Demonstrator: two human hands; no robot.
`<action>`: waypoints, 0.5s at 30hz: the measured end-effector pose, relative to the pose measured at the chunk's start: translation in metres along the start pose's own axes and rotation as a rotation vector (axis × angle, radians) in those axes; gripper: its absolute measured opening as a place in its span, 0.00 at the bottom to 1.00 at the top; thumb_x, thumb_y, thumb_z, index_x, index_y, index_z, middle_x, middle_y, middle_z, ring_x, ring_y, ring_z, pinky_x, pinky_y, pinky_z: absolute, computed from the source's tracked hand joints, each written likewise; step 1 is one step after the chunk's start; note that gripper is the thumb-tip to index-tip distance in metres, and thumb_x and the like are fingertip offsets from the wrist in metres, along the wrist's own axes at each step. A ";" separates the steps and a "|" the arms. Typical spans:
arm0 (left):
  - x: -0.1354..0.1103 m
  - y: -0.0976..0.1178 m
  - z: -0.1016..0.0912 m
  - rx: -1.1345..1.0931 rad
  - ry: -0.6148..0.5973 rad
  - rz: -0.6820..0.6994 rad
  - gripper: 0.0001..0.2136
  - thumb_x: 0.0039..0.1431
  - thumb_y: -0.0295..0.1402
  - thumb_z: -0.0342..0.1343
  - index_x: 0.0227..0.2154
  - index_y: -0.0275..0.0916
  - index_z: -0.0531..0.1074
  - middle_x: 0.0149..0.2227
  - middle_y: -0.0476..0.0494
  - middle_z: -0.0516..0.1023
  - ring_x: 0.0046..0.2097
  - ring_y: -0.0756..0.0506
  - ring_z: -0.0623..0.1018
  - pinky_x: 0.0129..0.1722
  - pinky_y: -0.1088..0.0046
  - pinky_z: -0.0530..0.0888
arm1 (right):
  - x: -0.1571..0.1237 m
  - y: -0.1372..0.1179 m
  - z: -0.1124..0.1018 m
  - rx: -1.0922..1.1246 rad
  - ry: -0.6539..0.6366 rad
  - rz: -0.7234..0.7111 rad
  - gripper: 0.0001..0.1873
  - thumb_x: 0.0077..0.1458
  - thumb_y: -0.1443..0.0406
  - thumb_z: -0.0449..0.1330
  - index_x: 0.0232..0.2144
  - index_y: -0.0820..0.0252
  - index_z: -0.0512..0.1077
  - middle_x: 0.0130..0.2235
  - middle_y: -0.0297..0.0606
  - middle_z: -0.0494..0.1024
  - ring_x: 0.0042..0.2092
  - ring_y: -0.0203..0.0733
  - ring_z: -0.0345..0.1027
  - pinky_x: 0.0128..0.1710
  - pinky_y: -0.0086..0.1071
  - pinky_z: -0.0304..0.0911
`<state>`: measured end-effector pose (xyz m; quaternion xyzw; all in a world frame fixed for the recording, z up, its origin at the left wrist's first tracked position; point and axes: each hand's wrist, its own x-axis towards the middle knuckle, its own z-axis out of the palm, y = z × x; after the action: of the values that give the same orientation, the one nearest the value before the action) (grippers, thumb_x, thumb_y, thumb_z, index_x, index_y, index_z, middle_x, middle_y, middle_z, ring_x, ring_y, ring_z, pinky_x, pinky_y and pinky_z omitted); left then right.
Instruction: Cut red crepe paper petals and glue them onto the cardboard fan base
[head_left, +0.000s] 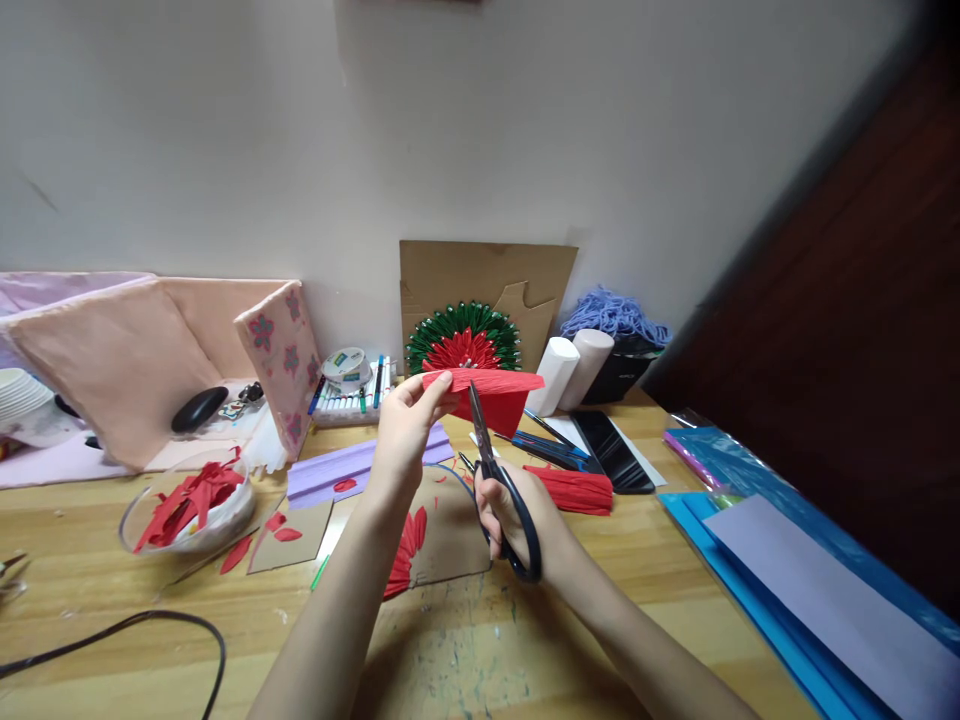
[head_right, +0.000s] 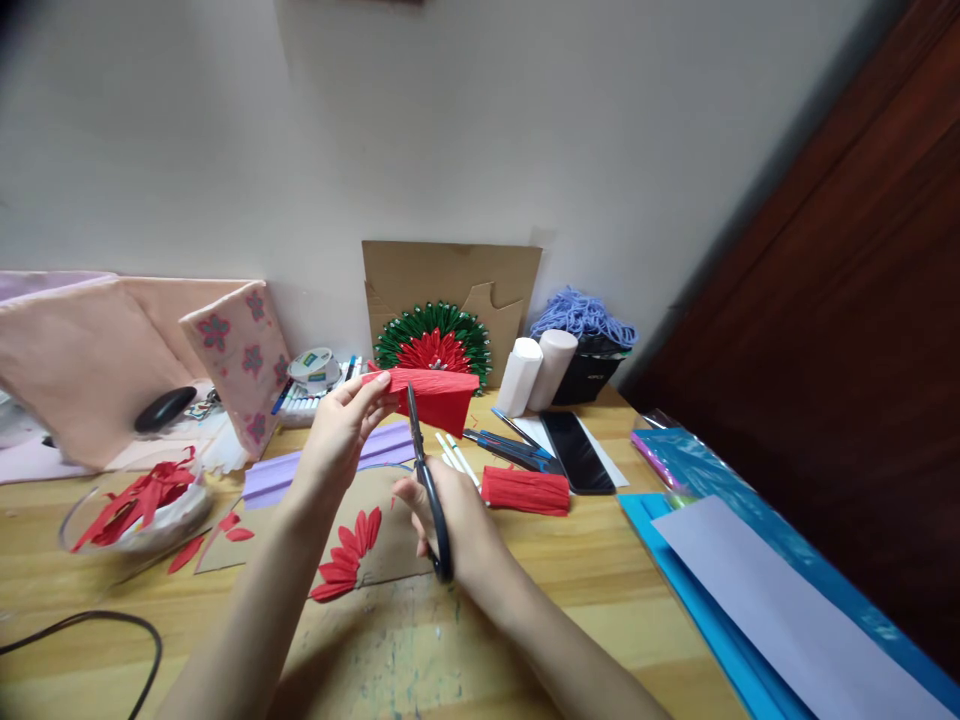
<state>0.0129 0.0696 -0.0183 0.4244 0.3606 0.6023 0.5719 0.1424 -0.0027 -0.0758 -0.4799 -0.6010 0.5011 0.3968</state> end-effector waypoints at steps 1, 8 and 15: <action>0.000 0.001 0.000 0.012 0.000 0.020 0.12 0.44 0.39 0.63 0.28 0.34 0.76 0.27 0.46 0.77 0.29 0.52 0.75 0.37 0.74 0.71 | -0.002 -0.003 0.001 0.027 -0.028 -0.013 0.36 0.42 0.32 0.44 0.27 0.58 0.60 0.15 0.25 0.58 0.15 0.31 0.56 0.15 0.25 0.55; -0.006 0.009 0.003 0.148 -0.019 0.154 0.12 0.45 0.39 0.63 0.27 0.34 0.75 0.26 0.46 0.77 0.30 0.50 0.74 0.35 0.74 0.72 | -0.008 -0.022 0.001 0.263 -0.216 -0.071 0.42 0.41 0.31 0.38 0.32 0.60 0.63 0.19 0.27 0.61 0.19 0.33 0.60 0.21 0.27 0.58; -0.009 0.011 0.006 0.210 -0.035 0.178 0.11 0.44 0.39 0.64 0.24 0.34 0.75 0.21 0.49 0.73 0.26 0.52 0.71 0.31 0.75 0.70 | -0.006 -0.020 0.002 0.337 -0.156 -0.013 0.42 0.38 0.30 0.42 0.32 0.61 0.64 0.17 0.26 0.60 0.17 0.31 0.58 0.19 0.25 0.56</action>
<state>0.0145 0.0592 -0.0070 0.5225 0.3726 0.6021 0.4751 0.1381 -0.0098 -0.0562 -0.3624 -0.5405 0.6279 0.4269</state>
